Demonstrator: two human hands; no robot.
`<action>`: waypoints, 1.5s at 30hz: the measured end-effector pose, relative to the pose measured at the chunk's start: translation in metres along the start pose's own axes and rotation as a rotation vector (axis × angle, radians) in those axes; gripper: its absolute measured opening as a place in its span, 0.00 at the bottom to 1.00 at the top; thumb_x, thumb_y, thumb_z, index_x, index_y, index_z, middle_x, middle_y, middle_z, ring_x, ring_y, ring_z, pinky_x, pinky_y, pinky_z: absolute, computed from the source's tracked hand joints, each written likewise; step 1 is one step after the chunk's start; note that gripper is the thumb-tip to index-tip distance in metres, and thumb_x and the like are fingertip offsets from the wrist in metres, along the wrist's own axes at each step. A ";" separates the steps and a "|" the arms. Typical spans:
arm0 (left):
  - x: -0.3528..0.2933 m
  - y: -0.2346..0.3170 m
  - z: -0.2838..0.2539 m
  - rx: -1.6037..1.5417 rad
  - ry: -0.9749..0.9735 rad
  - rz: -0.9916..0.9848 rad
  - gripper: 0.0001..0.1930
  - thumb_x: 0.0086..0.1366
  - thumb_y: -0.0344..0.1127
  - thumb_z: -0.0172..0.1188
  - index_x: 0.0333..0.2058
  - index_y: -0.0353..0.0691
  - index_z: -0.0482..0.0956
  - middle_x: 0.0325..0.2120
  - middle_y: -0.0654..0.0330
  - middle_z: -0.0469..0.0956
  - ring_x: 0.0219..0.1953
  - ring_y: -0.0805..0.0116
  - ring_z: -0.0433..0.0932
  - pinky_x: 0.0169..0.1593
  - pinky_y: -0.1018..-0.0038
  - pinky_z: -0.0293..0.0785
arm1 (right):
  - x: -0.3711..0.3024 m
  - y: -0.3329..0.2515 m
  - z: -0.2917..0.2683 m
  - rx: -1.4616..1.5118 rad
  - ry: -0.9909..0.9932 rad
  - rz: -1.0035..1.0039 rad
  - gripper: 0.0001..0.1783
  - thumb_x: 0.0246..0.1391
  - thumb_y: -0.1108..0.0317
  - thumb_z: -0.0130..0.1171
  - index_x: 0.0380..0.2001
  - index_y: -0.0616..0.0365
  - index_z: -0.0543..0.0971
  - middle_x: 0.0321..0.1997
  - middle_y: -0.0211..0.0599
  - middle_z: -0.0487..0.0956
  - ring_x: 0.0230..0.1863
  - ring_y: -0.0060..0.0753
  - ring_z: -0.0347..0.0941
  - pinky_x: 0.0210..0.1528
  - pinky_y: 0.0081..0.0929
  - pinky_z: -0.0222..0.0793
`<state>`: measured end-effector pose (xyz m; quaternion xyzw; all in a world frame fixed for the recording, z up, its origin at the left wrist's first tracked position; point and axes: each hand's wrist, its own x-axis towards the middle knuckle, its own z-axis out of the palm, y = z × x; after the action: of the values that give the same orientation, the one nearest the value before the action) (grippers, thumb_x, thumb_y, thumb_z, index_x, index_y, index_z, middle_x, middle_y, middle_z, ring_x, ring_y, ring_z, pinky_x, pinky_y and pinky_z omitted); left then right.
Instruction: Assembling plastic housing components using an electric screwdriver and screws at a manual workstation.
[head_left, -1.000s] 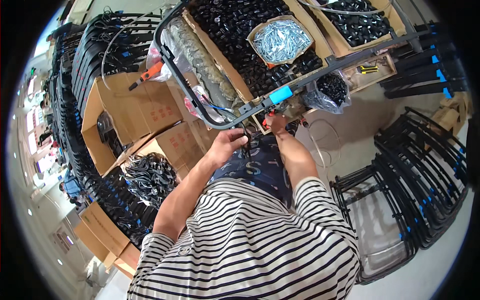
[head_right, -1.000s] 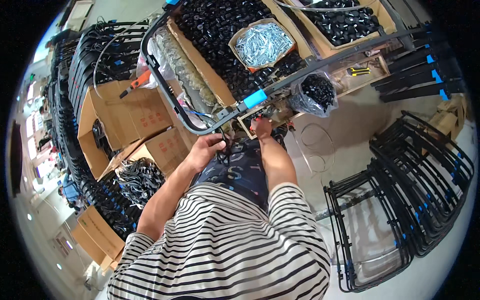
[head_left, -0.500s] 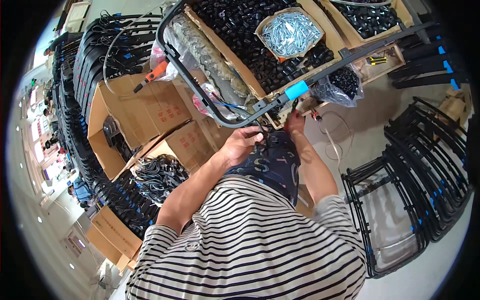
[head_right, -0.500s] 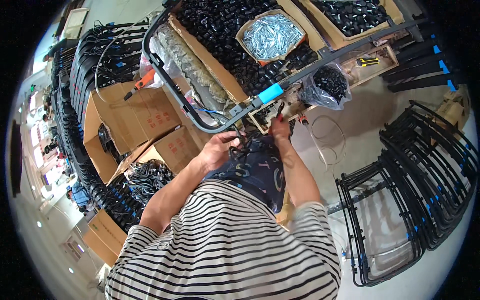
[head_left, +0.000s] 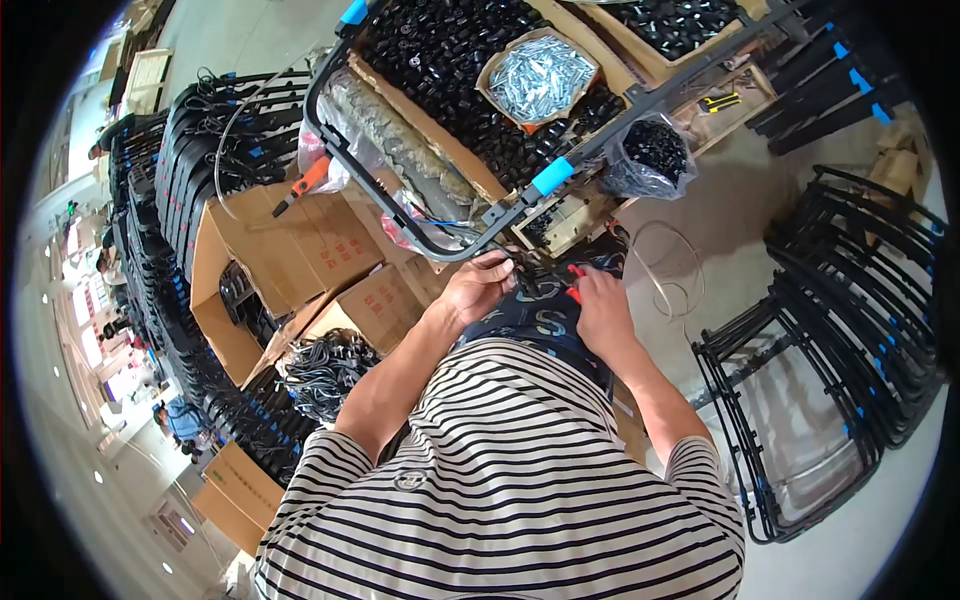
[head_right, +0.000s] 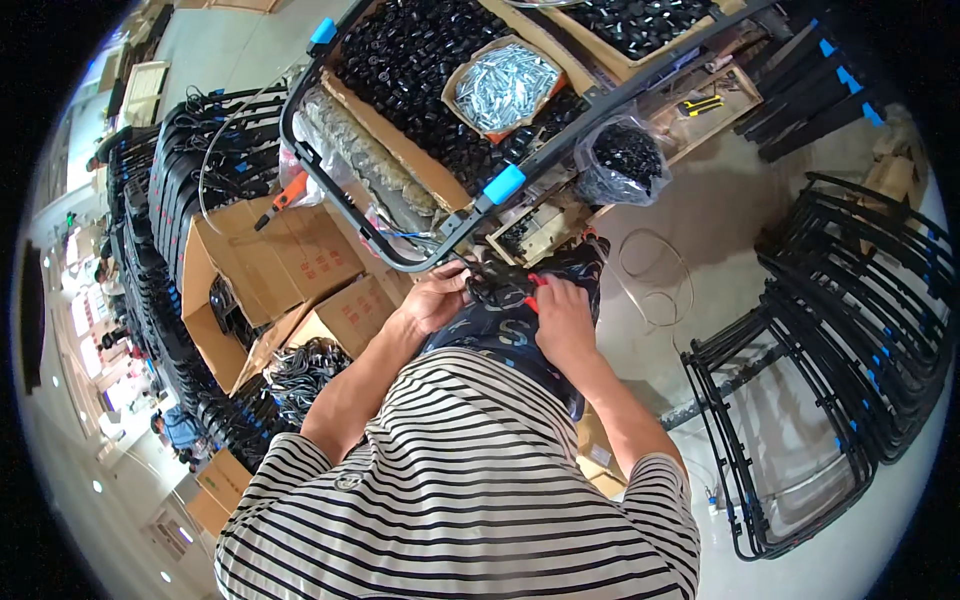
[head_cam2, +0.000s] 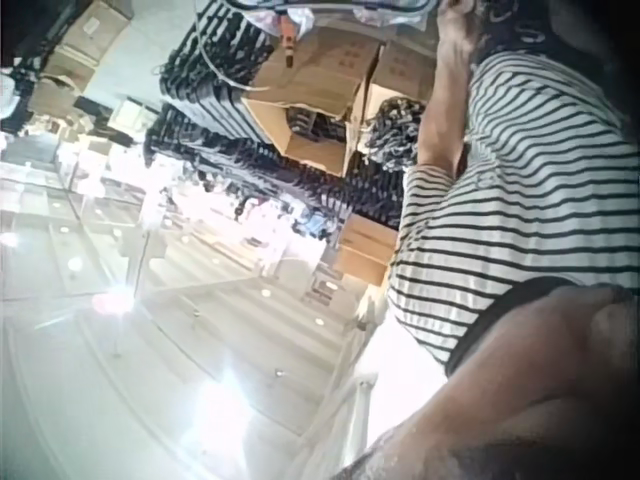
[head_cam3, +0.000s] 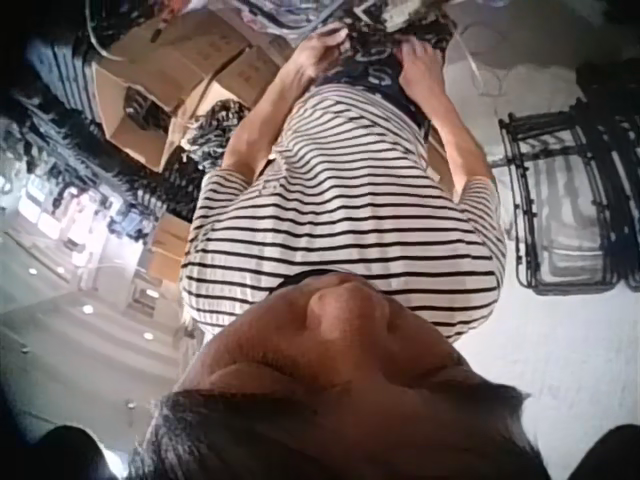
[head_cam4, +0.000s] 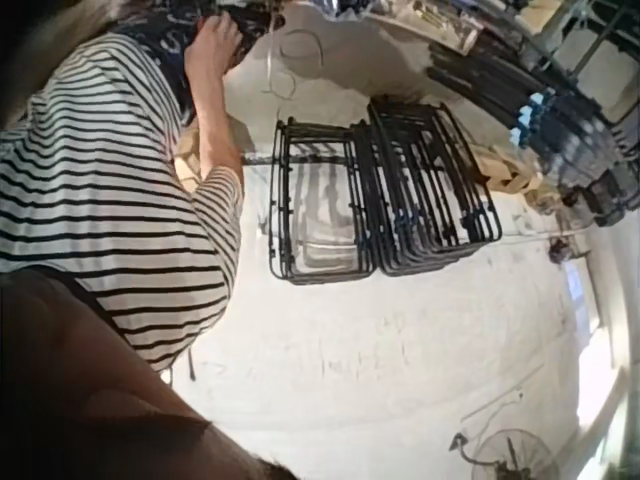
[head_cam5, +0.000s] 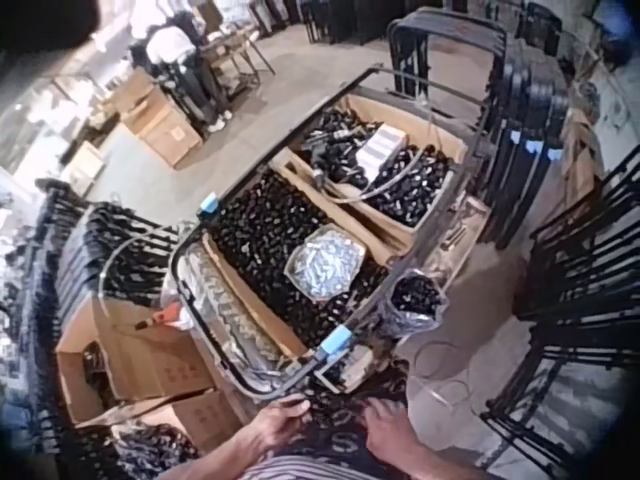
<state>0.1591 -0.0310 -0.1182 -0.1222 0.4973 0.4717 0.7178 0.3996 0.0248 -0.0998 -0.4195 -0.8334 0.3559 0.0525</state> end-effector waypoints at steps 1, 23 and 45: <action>0.001 0.000 -0.002 -0.007 0.002 0.001 0.09 0.63 0.24 0.59 0.42 0.36 0.78 0.35 0.62 0.78 0.36 0.71 0.75 0.42 0.75 0.73 | 0.002 -0.002 -0.002 -0.061 0.068 -0.073 0.14 0.45 0.75 0.54 0.38 0.66 0.74 0.52 0.48 0.71 0.55 0.48 0.65 0.57 0.45 0.60; -0.004 -0.004 0.002 -0.089 0.001 0.022 0.12 0.63 0.27 0.59 0.46 0.36 0.77 0.34 0.66 0.77 0.36 0.74 0.74 0.44 0.78 0.71 | 0.014 -0.026 -0.037 -0.121 -0.060 -0.067 0.36 0.34 0.71 0.63 0.52 0.66 0.68 0.51 0.53 0.67 0.54 0.55 0.63 0.59 0.49 0.57; -0.022 0.051 -0.007 1.763 0.266 0.894 0.16 0.52 0.36 0.68 0.36 0.33 0.78 0.33 0.48 0.78 0.37 0.57 0.78 0.42 0.67 0.73 | 0.024 -0.042 -0.003 0.001 -0.103 0.123 0.38 0.34 0.72 0.62 0.55 0.58 0.65 0.44 0.49 0.69 0.47 0.56 0.70 0.46 0.48 0.67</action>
<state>0.1128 -0.0206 -0.0885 0.6009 0.7466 0.1433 0.2470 0.3576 0.0281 -0.0762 -0.4512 -0.8074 0.3801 -0.0125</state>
